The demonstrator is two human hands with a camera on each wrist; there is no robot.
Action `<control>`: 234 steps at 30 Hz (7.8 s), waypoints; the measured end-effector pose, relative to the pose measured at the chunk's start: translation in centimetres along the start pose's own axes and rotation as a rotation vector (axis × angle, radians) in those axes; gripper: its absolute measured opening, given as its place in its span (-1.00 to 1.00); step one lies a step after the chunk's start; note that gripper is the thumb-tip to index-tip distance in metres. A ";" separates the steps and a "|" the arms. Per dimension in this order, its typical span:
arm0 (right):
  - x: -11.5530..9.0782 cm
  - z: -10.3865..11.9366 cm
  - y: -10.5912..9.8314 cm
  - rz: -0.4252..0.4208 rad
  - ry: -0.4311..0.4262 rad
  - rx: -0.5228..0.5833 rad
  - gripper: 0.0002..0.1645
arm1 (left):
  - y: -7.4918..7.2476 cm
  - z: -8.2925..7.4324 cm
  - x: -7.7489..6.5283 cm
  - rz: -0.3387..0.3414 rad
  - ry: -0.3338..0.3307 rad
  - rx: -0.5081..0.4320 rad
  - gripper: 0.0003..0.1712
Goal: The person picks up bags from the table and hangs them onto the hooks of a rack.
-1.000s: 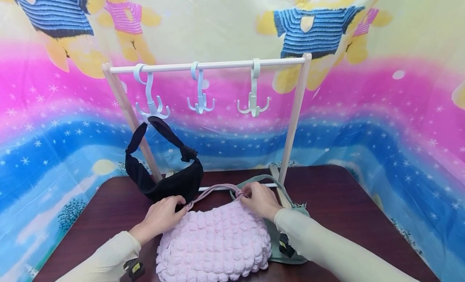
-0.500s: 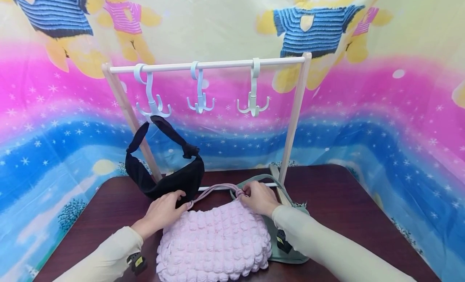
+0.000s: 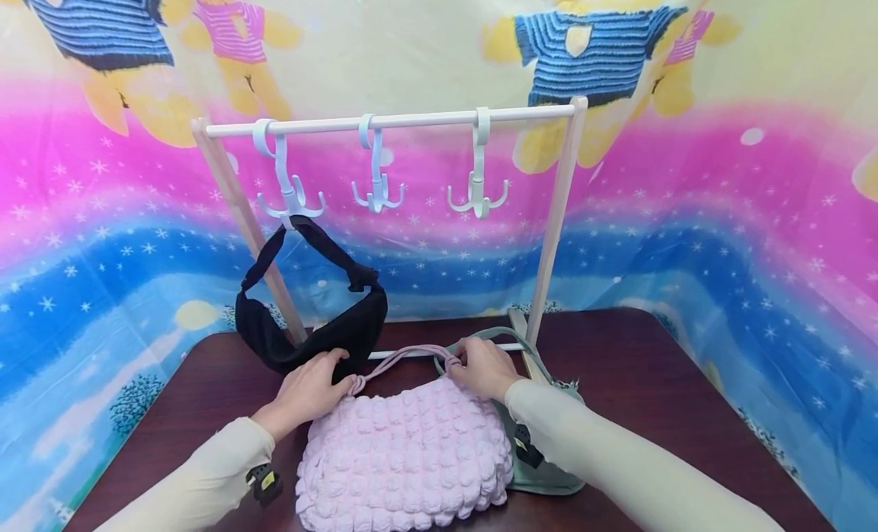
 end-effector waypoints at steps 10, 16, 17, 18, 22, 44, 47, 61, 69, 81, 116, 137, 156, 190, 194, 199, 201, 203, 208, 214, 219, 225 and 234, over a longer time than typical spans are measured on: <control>0.7 -0.1 0.2 -0.001 0.005 -0.031 -0.67 | 0.7 -0.1 0.5 0.042 0.003 0.023 -0.51; 0.9 0.0 0.2 -0.004 -0.019 -0.058 -0.65 | 1.3 -0.6 0.7 0.052 0.018 0.027 -0.53; 1.0 0.1 0.2 -0.005 -0.024 -0.063 -0.65 | 1.4 -0.7 0.7 0.053 0.022 0.028 -0.54; 1.0 0.1 0.3 -0.002 -0.027 -0.064 -0.66 | 1.5 -0.7 0.7 0.053 0.027 0.030 -0.55; 1.0 0.1 0.8 0.023 -0.015 -0.053 -0.70 | 1.9 -1.1 0.5 0.057 0.044 0.033 -0.58; 1.2 0.4 1.6 0.037 -0.036 -0.068 -0.87 | 2.8 -1.7 0.4 0.109 0.067 0.040 -0.80; 1.1 0.4 1.6 0.034 -0.038 -0.074 -0.87 | 2.7 -1.8 0.5 0.113 0.078 0.032 -0.90; 0.8 -0.4 1.3 0.043 -0.040 -0.093 -0.69 | 2.2 -2.1 0.3 0.162 0.096 -0.063 -0.86; -0.1 -0.2 1.1 0.124 -0.094 -0.088 -0.77 | 2.2 -2.4 -0.1 0.193 0.096 -0.088 -0.75; -0.6 -1.1 1.7 0.212 -0.205 -0.013 -0.68 | 2.5 -2.6 0.0 0.249 0.097 -0.091 -0.81; 0.3 -1.8 3.4 0.441 -0.276 0.035 -0.41 | 3.1 -1.8 0.6 0.448 0.141 -0.143 -0.84; 0.4 -2.0 3.8 0.457 -0.232 -0.018 -0.36 | 3.3 -2.8 0.4 0.469 0.214 0.020 -0.34; 0.4 -2.2 3.8 0.417 -0.257 -0.039 -0.37 | 3.9 -3.1 0.0 0.522 0.182 0.183 -0.68; -0.2 -0.6 3.2 0.374 -0.308 -0.059 -0.57 | 3.3 -2.5 -0.2 0.497 0.173 0.108 -0.71; -0.3 -0.6 3.2 0.379 -0.301 -0.051 -0.60 | 3.1 -2.5 -0.3 0.492 0.176 0.099 -0.69; -0.3 -0.9 3.4 0.389 -0.290 -0.033 -0.64 | 3.1 -2.3 -0.4 0.513 0.160 0.081 -0.72; -0.3 -1.0 3.5 0.396 -0.292 -0.028 -0.65 | 3.1 -2.2 -0.4 0.521 0.157 0.069 -0.73; -0.2 -1.2 3.4 0.406 -0.286 -0.021 -0.67 | 3.2 -2.2 -0.4 0.522 0.160 0.064 -0.73; -0.1 -1.6 3.3 0.426 -0.277 0.008 -0.60 | 3.2 -2.3 -0.3 0.500 0.193 0.054 -0.71; -0.1 -1.7 3.2 0.435 -0.283 0.042 -0.58 | 2.9 -2.3 -0.3 0.472 0.202 0.043 -0.70; -0.2 -1.9 3.0 0.445 -0.291 0.087 -0.73 | 2.7 -2.3 -0.3 0.445 0.205 -0.003 -0.68; -0.1 -1.7 2.5 0.446 -0.337 0.154 -0.79 | 2.3 -2.3 -0.1 0.445 0.204 -0.019 -0.67; -0.1 -1.6 1.9 0.429 -0.340 0.199 -0.86 | 1.8 -2.4 -0.5 0.372 0.214 -0.081 -0.71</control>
Point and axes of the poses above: each hand's wrist, its own x-axis towards the middle knuckle, its own y-axis out of the palm, z = x × y, the point moved 7 cm from there along x, towards the middle knuckle, and after that the axes turned 12 degrees about -z, right-handed, at the moved point
